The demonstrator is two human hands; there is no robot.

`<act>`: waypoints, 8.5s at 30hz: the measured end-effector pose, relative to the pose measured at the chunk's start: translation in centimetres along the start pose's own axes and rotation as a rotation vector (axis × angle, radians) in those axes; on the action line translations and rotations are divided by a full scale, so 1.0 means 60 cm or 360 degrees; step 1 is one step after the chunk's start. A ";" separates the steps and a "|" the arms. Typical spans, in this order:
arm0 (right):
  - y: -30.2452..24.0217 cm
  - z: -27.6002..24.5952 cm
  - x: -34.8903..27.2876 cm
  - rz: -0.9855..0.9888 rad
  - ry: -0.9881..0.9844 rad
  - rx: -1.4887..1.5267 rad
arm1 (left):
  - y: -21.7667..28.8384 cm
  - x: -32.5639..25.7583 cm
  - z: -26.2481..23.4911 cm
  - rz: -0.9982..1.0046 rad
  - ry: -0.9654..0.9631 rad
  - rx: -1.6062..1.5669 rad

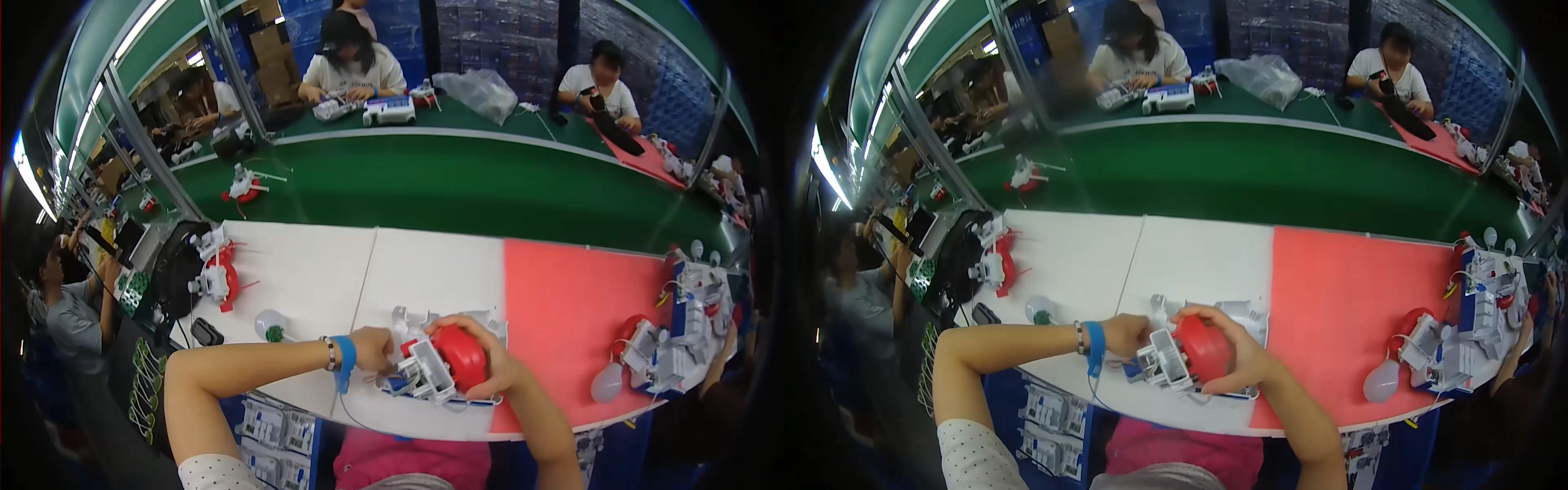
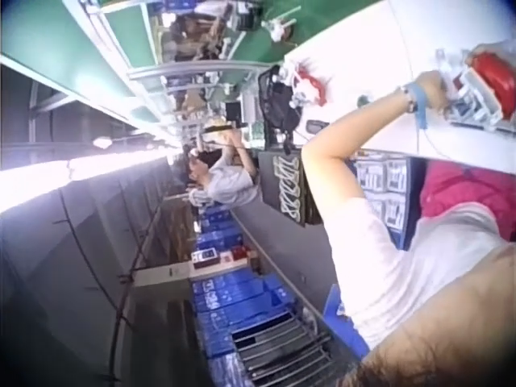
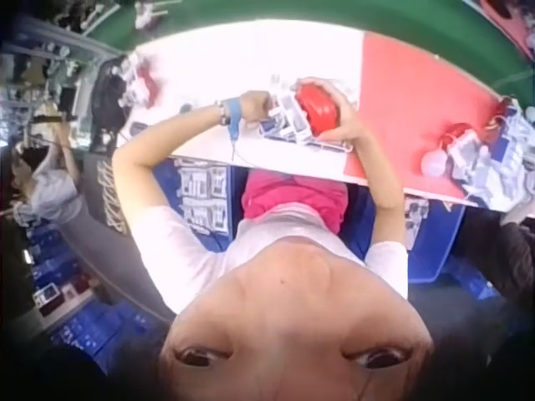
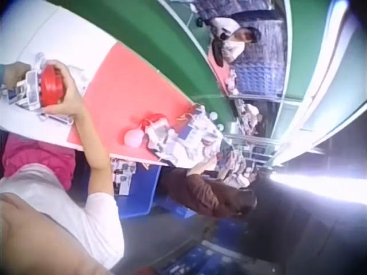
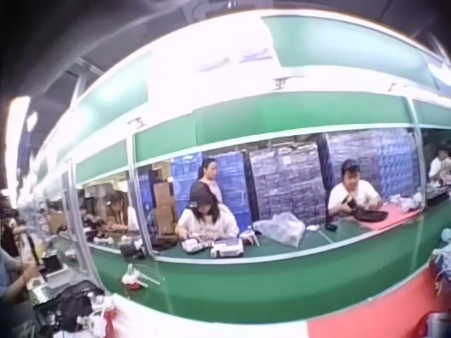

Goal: Assembling a mechanical toy on a factory production line by connecting wires to a circuit board and fitting plastic parts.

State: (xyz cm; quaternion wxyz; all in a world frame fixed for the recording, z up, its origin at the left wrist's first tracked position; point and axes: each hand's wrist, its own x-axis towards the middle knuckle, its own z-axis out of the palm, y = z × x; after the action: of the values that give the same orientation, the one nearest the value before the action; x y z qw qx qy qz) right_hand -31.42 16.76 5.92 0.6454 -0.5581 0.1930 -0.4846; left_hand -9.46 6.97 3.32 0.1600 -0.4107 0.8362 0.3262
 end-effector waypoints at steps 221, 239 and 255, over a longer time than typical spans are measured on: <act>0.118 -0.378 0.514 0.0481 0.1438 -0.2232 | -0.017 0.038 0.061 0.1112 0.1249 -0.0859; 0.065 -0.194 0.488 -0.0120 0.1039 -0.1973 | -0.010 0.051 0.062 0.1158 0.1374 -0.0779; 0.184 0.089 0.631 -0.0097 -0.0099 -0.1886 | -0.023 0.045 0.050 0.1110 0.1382 -0.0791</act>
State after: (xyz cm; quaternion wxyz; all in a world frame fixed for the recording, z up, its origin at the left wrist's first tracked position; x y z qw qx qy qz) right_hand -5.40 -13.27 8.56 0.2149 -0.8424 0.3956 -0.2961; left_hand -10.04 6.79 -0.90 -0.4126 -0.2331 0.8091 0.3475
